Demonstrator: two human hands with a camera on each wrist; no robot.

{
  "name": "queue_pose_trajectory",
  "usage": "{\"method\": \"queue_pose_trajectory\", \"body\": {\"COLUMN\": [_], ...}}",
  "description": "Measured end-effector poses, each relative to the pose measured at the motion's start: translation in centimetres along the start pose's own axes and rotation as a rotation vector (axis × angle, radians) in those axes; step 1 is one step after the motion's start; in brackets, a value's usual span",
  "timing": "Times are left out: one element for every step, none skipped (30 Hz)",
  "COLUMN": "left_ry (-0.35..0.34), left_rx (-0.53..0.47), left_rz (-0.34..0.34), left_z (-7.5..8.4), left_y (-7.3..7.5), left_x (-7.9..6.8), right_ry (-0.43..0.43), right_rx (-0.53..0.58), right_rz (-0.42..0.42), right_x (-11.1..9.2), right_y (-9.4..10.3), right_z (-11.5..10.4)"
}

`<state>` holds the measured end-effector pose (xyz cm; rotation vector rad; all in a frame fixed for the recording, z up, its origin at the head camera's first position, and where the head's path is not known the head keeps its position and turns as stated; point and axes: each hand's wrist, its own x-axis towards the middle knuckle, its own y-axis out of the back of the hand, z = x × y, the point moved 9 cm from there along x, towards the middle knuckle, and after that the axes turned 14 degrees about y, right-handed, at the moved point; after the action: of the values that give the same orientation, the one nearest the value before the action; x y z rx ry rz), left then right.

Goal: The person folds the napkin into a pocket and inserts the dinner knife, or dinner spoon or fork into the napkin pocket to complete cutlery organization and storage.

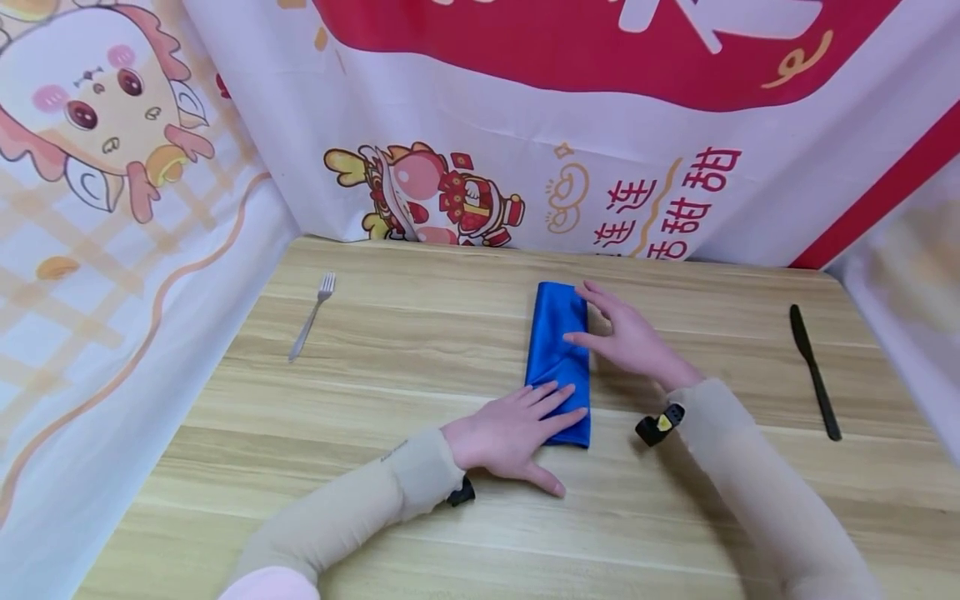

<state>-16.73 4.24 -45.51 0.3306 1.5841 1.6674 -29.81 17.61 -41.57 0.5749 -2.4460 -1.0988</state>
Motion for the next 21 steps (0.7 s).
{"method": "queue_pose_trajectory", "body": {"left_ry": [-0.002, -0.001, 0.003, 0.008, 0.019, 0.036, 0.060, 0.090, 0.125, 0.161, 0.202, 0.241, 0.281, 0.320, 0.357, 0.389, 0.418, 0.442, 0.470, 0.491, 0.507], "left_rx": [-0.006, -0.017, -0.034, -0.052, -0.068, -0.083, -0.098, -0.115, -0.134, -0.148, -0.162, -0.187, -0.208, -0.234, -0.267, -0.296, -0.323, -0.348, -0.366, -0.388, -0.405], "left_rz": [0.004, 0.010, 0.017, 0.029, 0.045, 0.064, 0.085, 0.108, 0.129, 0.155, 0.178, 0.202, 0.226, 0.252, 0.274, 0.298, 0.319, 0.340, 0.358, 0.377, 0.394], "left_z": [-0.1, -0.3, -0.6, -1.0, -1.5, -2.3, -3.1, -4.3, -5.5, -6.8, -8.3, -9.7, -11.2, -12.6, -13.8, -15.1, -16.2, -17.2, -18.2, -19.2, -20.0], "left_y": [0.1, 0.2, 0.4, 0.5, 0.8, 1.1, 1.5, 1.8, 2.3, 2.7, 3.2, 3.8, 4.3, 4.9, 5.4, 5.9, 6.4, 6.8, 7.1, 7.4, 7.7], "left_x": [0.1, 0.1, 0.0, -0.1, -0.2, -0.4, -0.7, -1.0, -1.4, -1.9, -2.4, -2.9, -3.5, -4.1, -4.7, -5.2, -5.7, -6.2, -6.7, -7.1, -7.5], "right_ry": [0.013, 0.029, 0.038, 0.051, 0.065, 0.077, 0.091, 0.101, 0.118, 0.139, 0.160, 0.181, 0.206, 0.232, 0.258, 0.275, 0.291, 0.307, 0.325, 0.344, 0.361], "right_rx": [-0.014, -0.027, -0.040, -0.049, -0.060, -0.075, -0.089, -0.104, -0.119, -0.139, -0.157, -0.168, -0.176, -0.181, -0.182, -0.180, -0.176, -0.176, -0.178, -0.180, -0.188], "right_rz": [-0.001, -0.005, -0.013, -0.026, -0.036, -0.045, -0.059, -0.079, -0.097, -0.114, -0.129, -0.150, -0.172, -0.192, -0.210, -0.230, -0.253, -0.274, -0.292, -0.311, -0.328], "right_x": [-0.1, -0.2, -0.5, -0.7, -1.0, -1.4, -1.8, -2.3, -2.8, -3.3, -3.8, -4.3, -4.7, -5.1, -5.5, -5.8, -6.1, -6.3, -6.5, -6.7, -6.9], "right_y": [0.2, 0.3, 0.4, 0.4, 0.4, 0.3, 0.0, -0.3, -0.7, -1.1, -1.6, -2.1, -2.7, -3.3, -3.9, -4.6, -5.3, -5.9, -6.6, -7.2, -7.8], "right_z": [-0.3, -0.6, -0.9, -1.2, -1.4, -1.7, -1.9, -2.1, -2.3, -2.6, -3.0, -3.5, -4.1, -4.7, -5.3, -6.0, -6.6, -7.1, -7.6, -8.0, -8.3]}}
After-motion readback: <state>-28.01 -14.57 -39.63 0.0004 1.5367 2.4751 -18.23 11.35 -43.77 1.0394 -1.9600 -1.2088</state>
